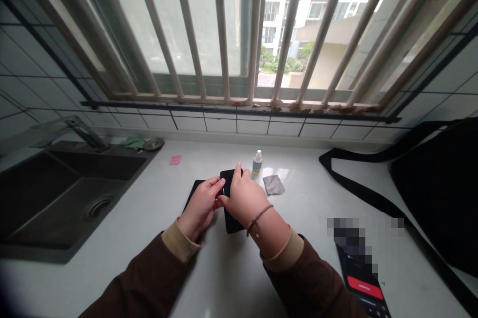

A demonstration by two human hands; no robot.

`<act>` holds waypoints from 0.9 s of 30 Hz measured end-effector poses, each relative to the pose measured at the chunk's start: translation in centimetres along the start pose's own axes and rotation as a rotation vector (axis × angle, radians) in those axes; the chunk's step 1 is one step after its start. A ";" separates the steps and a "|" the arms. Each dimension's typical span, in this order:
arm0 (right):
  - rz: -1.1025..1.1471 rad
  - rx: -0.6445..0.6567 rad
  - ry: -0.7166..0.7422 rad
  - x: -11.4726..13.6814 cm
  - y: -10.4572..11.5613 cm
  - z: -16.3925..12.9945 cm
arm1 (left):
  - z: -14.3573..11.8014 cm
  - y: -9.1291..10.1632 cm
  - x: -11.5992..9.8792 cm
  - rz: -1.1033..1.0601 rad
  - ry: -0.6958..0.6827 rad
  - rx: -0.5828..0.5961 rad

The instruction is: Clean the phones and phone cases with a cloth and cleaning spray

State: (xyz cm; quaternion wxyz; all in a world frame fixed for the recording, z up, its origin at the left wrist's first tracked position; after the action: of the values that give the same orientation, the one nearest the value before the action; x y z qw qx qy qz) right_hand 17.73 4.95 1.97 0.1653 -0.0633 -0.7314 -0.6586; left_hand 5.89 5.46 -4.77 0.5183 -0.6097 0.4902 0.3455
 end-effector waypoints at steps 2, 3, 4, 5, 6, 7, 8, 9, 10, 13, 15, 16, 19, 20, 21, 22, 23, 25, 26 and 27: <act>-0.014 -0.011 0.003 0.2 -0.2 -0.1 | 0.0 0.0 0.1 0.047 -0.007 0.010; -0.018 -0.014 0.006 0.2 -0.3 0.0 | 0.1 -0.1 0.2 0.078 -0.013 0.014; -0.018 -0.019 0.006 0.1 -0.4 0.0 | 0.2 0.0 0.3 0.110 -0.020 0.016; -0.017 -0.023 0.002 0.0 -0.5 0.1 | 0.3 0.0 0.3 0.141 -0.029 0.016; -0.011 -0.026 -0.004 -0.1 -0.6 0.2 | 0.4 0.2 0.4 0.167 -0.038 0.013; -0.002 -0.029 -0.013 -0.2 -0.7 0.2 | 0.6 0.3 0.4 0.182 -0.045 0.012; 0.011 -0.027 -0.024 -0.3 -0.8 0.3 | 0.8 0.5 0.3 0.211 -0.058 0.011; 0.022 -0.020 -0.035 -0.4 -0.9 0.3 | 1.0 0.8 0.0 0.255 -0.078 0.004; 0.030 -0.008 -0.046 -0.4 -1.0 0.3 | 1.1 1.1 -0.3 0.306 -0.104 -0.011; 0.009 0.033 -0.072 -0.6 -1.4 0.3 | 1.1 2.1 -2.3 0.614 -0.299 -0.128; -0.014 0.050 -0.077 -0.6 -1.7 0.3 | 0.5 2.4 -3.8 0.946 -0.454 -0.250; -0.019 0.054 -0.077 -0.7 -1.9 0.4 | 0.2 2.5 -4.2 1.130 -0.488 -0.314; -0.027 0.057 -0.089 -0.8 -2.2 0.4 | -0.4 3.0 -4.3 1.539 -0.355 -0.456; -0.030 0.057 -0.092 -0.9 -2.3 0.5 | -0.5 3.2 -4.1 1.617 -0.285 -0.470; -0.034 0.060 -0.097 -0.9 -2.4 0.5 | -0.5 3.4 -3.8 1.670 -0.225 -0.469; -0.037 0.067 -0.103 -0.9 -2.5 0.5 | -0.6 3.5 -3.7 1.704 -0.179 -0.459; -0.041 0.077 -0.112 -0.9 -2.6 0.4 | -0.6 3.5 -3.5 1.723 -0.145 -0.447; -0.053 0.092 -0.123 -0.9 -2.7 0.4 | -0.7 3.6 -3.4 1.740 -0.106 -0.423; -0.063 0.094 -0.121 -0.8 -2.8 0.4 | -0.6 3.6 -3.4 1.746 -0.098 -0.411; -0.076 0.092 -0.119 -0.7 -2.8 0.4 | -0.6 3.6 -3.4 1.752 -0.098 -0.401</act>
State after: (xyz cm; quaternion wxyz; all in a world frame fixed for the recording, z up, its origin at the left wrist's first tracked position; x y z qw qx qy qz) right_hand 17.48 5.05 -0.93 0.0994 -0.0668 -0.7713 -0.6251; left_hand 1.44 5.75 -2.55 -0.0268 -0.0808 0.6872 0.7215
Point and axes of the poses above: each hand's wrist, its own z-axis towards the middle knuckle, its own y-axis out of the back of the hand, x = y × z, the point moved 6 cm from there along z, towards the middle knuckle, and after that the axes turned 2 degrees about z, right-handed, at the moved point
